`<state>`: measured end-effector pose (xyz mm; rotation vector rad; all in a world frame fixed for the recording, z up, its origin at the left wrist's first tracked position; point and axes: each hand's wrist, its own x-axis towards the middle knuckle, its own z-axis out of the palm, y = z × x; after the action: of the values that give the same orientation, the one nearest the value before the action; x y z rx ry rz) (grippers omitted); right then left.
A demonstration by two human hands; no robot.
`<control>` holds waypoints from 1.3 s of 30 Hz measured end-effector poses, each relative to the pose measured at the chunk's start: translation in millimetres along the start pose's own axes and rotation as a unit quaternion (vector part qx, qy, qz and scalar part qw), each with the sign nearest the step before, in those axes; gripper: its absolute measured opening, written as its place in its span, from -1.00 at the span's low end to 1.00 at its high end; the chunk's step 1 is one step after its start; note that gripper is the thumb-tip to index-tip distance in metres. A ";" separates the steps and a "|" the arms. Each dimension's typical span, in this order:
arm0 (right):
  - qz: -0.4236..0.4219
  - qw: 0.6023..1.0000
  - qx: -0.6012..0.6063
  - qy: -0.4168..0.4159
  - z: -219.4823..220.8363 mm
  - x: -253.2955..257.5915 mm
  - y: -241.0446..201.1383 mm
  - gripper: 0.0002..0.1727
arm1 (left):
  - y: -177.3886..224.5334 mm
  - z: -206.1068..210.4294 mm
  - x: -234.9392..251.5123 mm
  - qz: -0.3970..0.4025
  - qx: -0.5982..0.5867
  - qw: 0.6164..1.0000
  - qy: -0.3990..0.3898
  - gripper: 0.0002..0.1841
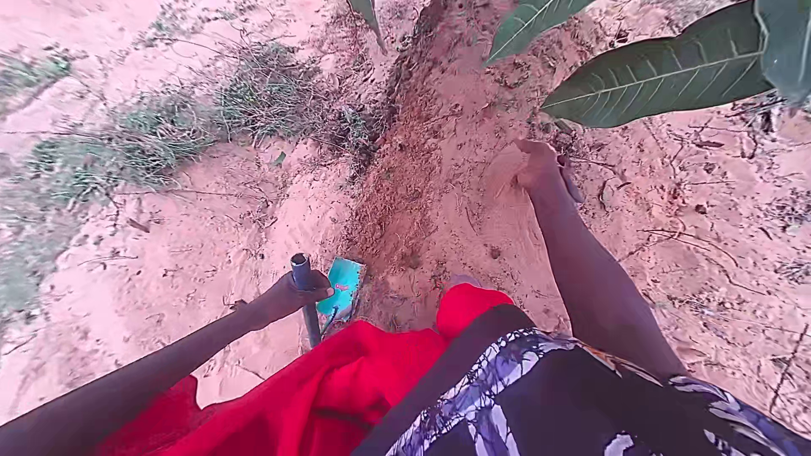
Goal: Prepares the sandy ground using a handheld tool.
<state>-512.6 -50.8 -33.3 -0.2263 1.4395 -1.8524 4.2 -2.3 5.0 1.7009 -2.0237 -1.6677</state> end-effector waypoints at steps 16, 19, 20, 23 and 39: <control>0.030 0.708 -0.549 -0.442 -169.3 -101.4 86.9 -0.47 | -13.7 12.5 4.4 0.016 -0.020 0.999 0.025 -0.96; 0.077 0.632 -0.608 -0.475 -161.5 -116.1 90.7 -0.32 | -19.4 14.1 7.7 0.040 0.000 0.999 0.003 -0.98; 0.032 0.624 -0.615 -0.480 -180.7 -103.9 110.7 -0.25 | -22.3 15.2 8.4 0.050 0.008 0.999 0.000 -0.97; -0.104 0.627 -0.606 -0.478 -196.3 -59.4 141.8 -0.26 | -29.3 12.4 11.9 0.064 0.010 0.998 0.012 -0.96; -0.269 0.610 -0.652 -0.362 65.1 50.5 -123.3 -0.49 | -20.9 3.6 15.5 0.036 0.025 0.999 -0.008 -0.90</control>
<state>-567.2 -124.1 83.5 -2.0245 1.8473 -0.4107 10.4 -7.6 -20.0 1.6122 -2.1254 -1.6277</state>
